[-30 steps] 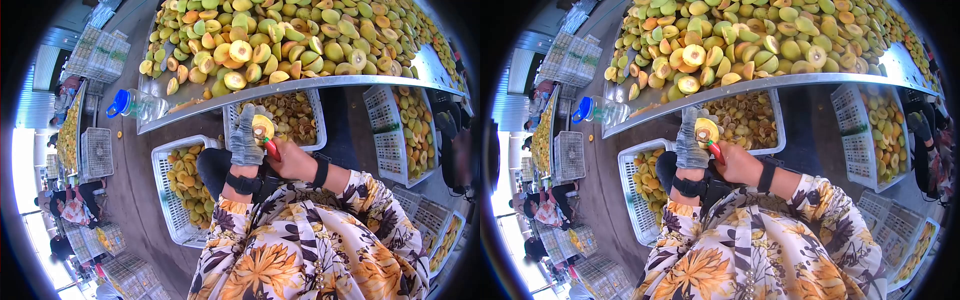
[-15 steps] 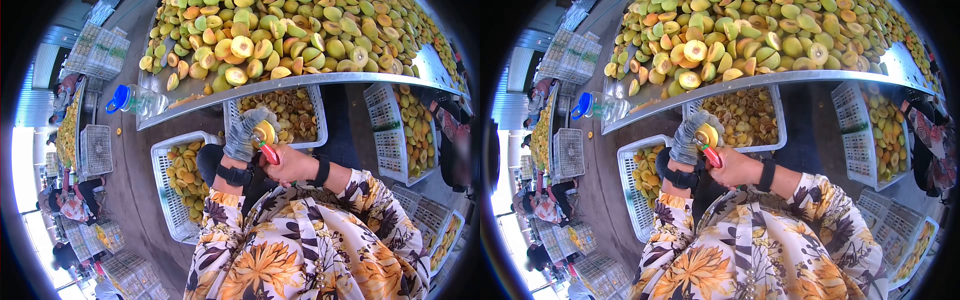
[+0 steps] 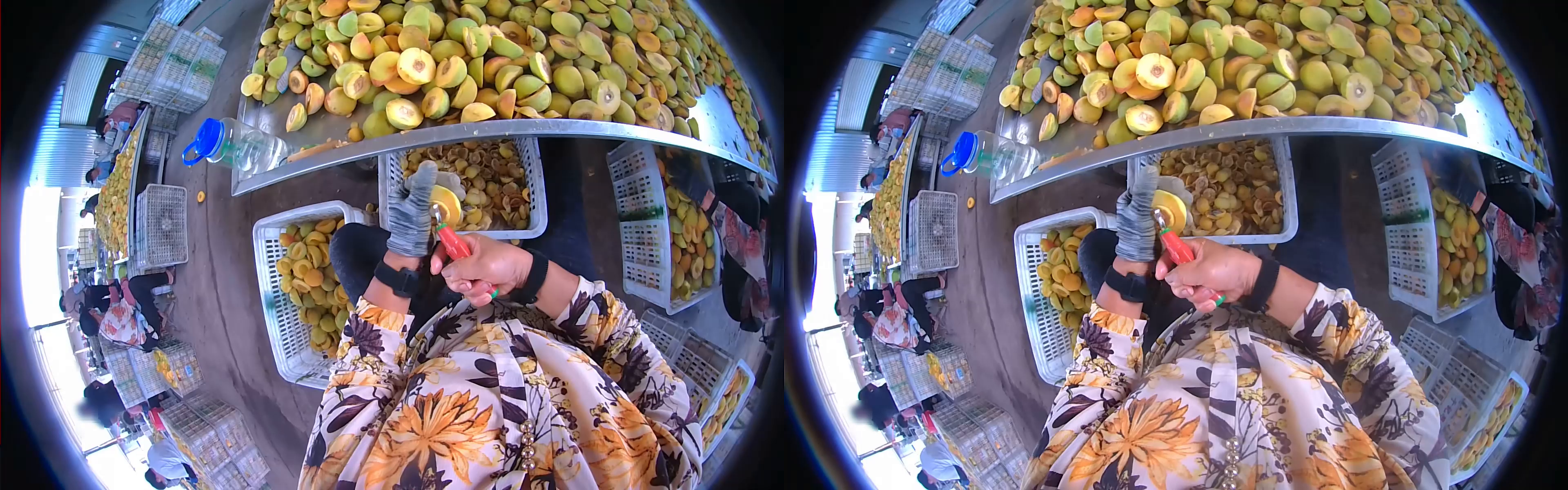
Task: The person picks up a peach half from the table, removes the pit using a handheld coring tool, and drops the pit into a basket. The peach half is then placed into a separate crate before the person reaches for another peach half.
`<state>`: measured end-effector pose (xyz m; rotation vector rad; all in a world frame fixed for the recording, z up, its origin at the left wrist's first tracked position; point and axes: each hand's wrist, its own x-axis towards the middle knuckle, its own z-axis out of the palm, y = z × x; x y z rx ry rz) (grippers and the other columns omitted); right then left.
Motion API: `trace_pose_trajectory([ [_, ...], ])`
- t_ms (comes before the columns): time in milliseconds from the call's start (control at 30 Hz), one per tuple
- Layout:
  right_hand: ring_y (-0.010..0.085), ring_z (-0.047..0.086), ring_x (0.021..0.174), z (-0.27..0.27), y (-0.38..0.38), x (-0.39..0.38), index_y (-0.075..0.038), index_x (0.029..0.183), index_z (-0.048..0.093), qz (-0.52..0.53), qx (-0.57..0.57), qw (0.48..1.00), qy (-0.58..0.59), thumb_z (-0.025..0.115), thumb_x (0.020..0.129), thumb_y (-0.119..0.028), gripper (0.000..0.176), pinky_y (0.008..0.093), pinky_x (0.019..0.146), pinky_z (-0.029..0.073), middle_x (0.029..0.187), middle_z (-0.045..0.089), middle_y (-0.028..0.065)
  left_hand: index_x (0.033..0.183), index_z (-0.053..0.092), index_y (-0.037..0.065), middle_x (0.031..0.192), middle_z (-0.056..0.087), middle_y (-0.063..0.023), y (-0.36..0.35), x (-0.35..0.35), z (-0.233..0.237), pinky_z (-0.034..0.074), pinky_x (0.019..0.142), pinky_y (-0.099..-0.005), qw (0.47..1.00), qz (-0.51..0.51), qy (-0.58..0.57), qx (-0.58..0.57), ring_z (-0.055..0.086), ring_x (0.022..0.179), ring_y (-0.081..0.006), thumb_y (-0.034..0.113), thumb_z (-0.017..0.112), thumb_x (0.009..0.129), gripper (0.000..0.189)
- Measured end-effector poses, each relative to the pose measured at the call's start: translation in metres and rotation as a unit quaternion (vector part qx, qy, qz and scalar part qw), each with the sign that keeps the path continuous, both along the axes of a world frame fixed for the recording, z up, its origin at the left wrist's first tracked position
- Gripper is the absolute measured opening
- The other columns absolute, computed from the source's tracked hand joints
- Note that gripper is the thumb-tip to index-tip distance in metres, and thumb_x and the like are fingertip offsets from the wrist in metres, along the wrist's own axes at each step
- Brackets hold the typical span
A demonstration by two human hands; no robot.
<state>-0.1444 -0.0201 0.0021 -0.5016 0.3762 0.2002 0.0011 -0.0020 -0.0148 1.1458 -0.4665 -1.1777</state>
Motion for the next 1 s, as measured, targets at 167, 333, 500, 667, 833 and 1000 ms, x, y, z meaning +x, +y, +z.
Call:
trace_pose_trajectory([
  [167,0.0034,0.029,0.035,-0.005,0.002,0.004,-0.005,0.096,0.047,-0.007,0.048,0.999,-0.001,0.046,0.084,-0.003,0.013,0.0211,0.031,0.029,0.055,0.040,0.0015,0.092,0.059,0.000,0.070,0.063,-0.0096,0.001,0.005,-0.020,0.050,0.051,-0.0261,0.999,0.008,0.048,0.016,0.061,0.058,-0.0169,0.032,0.058,0.084,0.033],
  [333,0.0041,0.030,0.034,-0.009,0.000,0.004,-0.006,0.098,0.049,-0.022,0.090,0.996,0.005,0.048,0.084,-0.002,0.015,0.0200,0.031,0.028,0.055,0.041,0.0025,0.093,0.058,0.004,0.075,0.063,-0.0109,0.000,0.009,-0.017,0.052,0.050,-0.0327,0.963,-0.052,0.245,0.101,0.061,0.059,-0.0224,0.042,0.052,0.085,0.040],
  [500,0.0040,0.031,0.034,0.004,-0.024,-0.016,-0.004,0.104,0.047,-0.134,0.071,0.969,-0.193,0.047,0.084,0.001,0.020,0.0203,0.030,0.027,0.054,0.037,-0.0009,0.110,0.051,0.010,0.087,0.062,-0.0114,-0.006,0.031,-0.041,0.053,0.057,-0.0374,0.959,0.094,0.251,0.096,0.060,0.074,-0.0232,0.053,0.041,0.086,0.051],
  [667,0.0109,0.044,0.036,-0.093,-0.043,-0.023,0.000,0.107,0.043,-0.149,-0.829,0.532,0.088,0.063,0.078,-0.017,0.039,0.0251,0.034,0.035,0.057,0.049,0.0061,0.096,0.059,0.004,0.077,0.063,-0.0108,0.020,0.041,-0.021,0.051,0.048,-0.0342,0.973,0.055,0.208,0.082,0.060,0.056,-0.0276,0.062,0.038,0.082,0.064],
  [833,0.0151,0.051,0.040,-0.042,-0.043,-0.027,0.003,0.111,0.038,-0.101,-0.485,0.830,0.255,0.065,0.075,-0.018,0.050,0.0281,0.036,0.039,0.062,0.054,0.0091,0.103,0.057,0.002,0.073,0.061,-0.0098,0.103,0.125,-0.049,0.052,0.068,-0.0312,0.981,0.101,-0.107,0.129,0.062,0.073,-0.0241,0.038,0.062,0.080,0.042],
  [1000,0.0130,0.048,0.039,-0.051,-0.040,-0.023,0.002,0.113,0.040,-0.095,-0.517,0.809,0.262,0.065,0.074,-0.019,0.051,0.0275,0.036,0.040,0.060,0.052,0.0071,0.090,0.064,0.007,0.097,0.061,-0.0146,0.084,0.149,0.011,0.042,0.083,-0.0377,0.626,0.044,-0.703,0.334,0.056,0.092,-0.0294,0.051,0.054,0.077,0.047],
])
